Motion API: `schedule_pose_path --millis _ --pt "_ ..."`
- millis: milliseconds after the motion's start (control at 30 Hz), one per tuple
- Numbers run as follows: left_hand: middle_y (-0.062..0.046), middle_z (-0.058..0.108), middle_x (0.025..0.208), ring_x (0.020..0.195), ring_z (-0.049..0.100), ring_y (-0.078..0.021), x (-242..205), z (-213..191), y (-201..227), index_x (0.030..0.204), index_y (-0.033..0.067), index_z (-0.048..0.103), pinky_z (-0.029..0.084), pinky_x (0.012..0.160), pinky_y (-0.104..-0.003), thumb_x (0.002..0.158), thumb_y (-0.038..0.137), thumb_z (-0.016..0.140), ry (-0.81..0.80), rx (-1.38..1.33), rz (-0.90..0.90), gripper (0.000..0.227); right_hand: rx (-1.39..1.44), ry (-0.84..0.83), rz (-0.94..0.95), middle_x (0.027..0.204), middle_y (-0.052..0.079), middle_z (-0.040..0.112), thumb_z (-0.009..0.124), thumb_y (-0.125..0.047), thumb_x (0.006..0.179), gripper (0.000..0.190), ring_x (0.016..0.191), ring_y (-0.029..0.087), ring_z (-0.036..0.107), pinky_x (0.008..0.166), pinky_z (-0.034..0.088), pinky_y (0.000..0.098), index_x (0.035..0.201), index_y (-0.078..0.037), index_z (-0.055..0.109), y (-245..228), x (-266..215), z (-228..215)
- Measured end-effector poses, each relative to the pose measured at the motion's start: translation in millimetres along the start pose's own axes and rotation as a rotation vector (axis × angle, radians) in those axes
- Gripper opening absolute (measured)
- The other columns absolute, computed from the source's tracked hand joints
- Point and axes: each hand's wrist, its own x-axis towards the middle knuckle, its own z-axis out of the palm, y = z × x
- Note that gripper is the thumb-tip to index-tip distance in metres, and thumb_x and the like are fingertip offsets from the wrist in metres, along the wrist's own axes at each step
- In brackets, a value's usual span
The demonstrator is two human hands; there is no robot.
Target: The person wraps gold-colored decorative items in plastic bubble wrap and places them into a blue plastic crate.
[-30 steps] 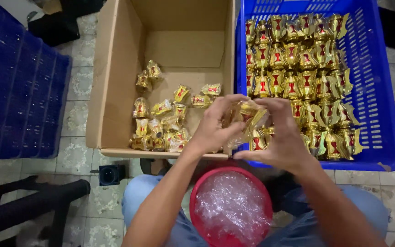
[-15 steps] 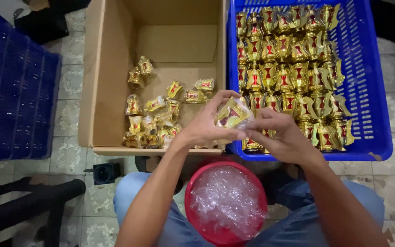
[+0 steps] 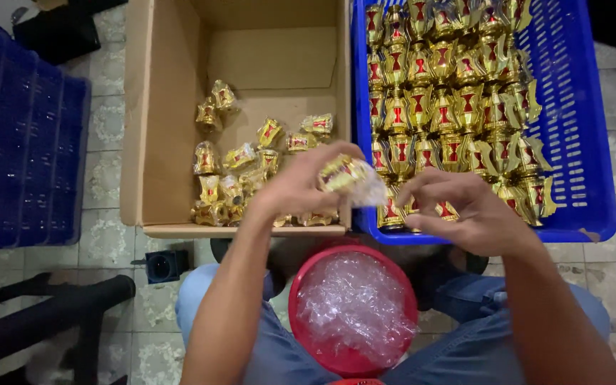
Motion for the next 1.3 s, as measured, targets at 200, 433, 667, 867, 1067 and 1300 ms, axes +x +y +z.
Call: schedule_pose_path --millis 200,433,667,867,1067,1300 --pt "-0.031 0.055 0.143 0.141 0.040 -0.0553 -6 -4 19 0.142 0.0076 0.053 0.025 0.113 -0.077 0.079 0.009 0.074 0.050 -0.086 0.030 0.067 -0.102 0.192 -0.050 0.073 0.010 0.062 0.076 -0.008 0.089 0.014 0.064 0.020 0.055 0.065 0.048 0.0357 0.099 -0.003 0.070 23 0 5" --pt "-0.026 0.063 0.127 0.132 0.051 -0.0522 -2 10 13 0.144 0.0135 0.056 0.034 0.108 -0.076 0.078 0.006 0.072 0.068 0.003 0.106 0.068 -0.417 0.159 -0.093 0.106 0.019 0.069 0.080 -0.009 0.085 0.029 0.073 0.028 0.068 0.065 0.056 0.0407 0.112 -0.007 0.070 25 0 17" --pt "-0.029 0.063 0.131 0.133 0.051 -0.0560 -4 3 11 0.141 0.0157 0.058 0.031 0.110 -0.077 0.081 -0.001 0.074 0.104 -0.179 0.137 0.064 -0.133 0.407 0.042 0.076 0.005 0.061 0.076 -0.010 0.097 0.008 0.070 0.018 0.058 0.072 0.050 0.0338 0.100 -0.007 0.070 60 -9 -5" --pt "-0.027 0.065 0.132 0.131 0.053 -0.0566 -3 5 7 0.141 0.0162 0.057 0.035 0.108 -0.077 0.082 -0.002 0.076 0.159 -0.158 0.227 0.064 -0.142 0.511 0.095 0.078 0.009 0.060 0.071 -0.012 0.104 0.008 0.069 0.020 0.054 0.068 0.046 0.0319 0.101 -0.007 0.066 49 -4 -11" --pt "-0.028 0.066 0.129 0.124 0.060 -0.0530 -3 11 14 0.139 0.0082 0.057 0.047 0.103 -0.067 0.087 0.001 0.073 0.225 0.115 0.254 0.055 -0.580 0.259 -0.182 0.098 0.017 0.067 0.081 -0.018 0.086 0.040 0.089 0.035 0.065 0.090 0.049 0.0503 0.123 -0.008 0.068 15 -1 -10" --pt "-0.009 0.067 0.140 0.070 0.061 -0.0170 2 16 5 0.147 0.0246 0.045 0.052 0.068 -0.039 0.097 0.020 0.069 0.316 0.290 0.177 0.056 -0.610 0.361 -0.162 0.086 0.007 0.071 0.088 -0.014 0.087 0.023 0.074 0.019 0.060 0.067 0.049 0.0342 0.089 -0.006 0.067 23 -11 -14"
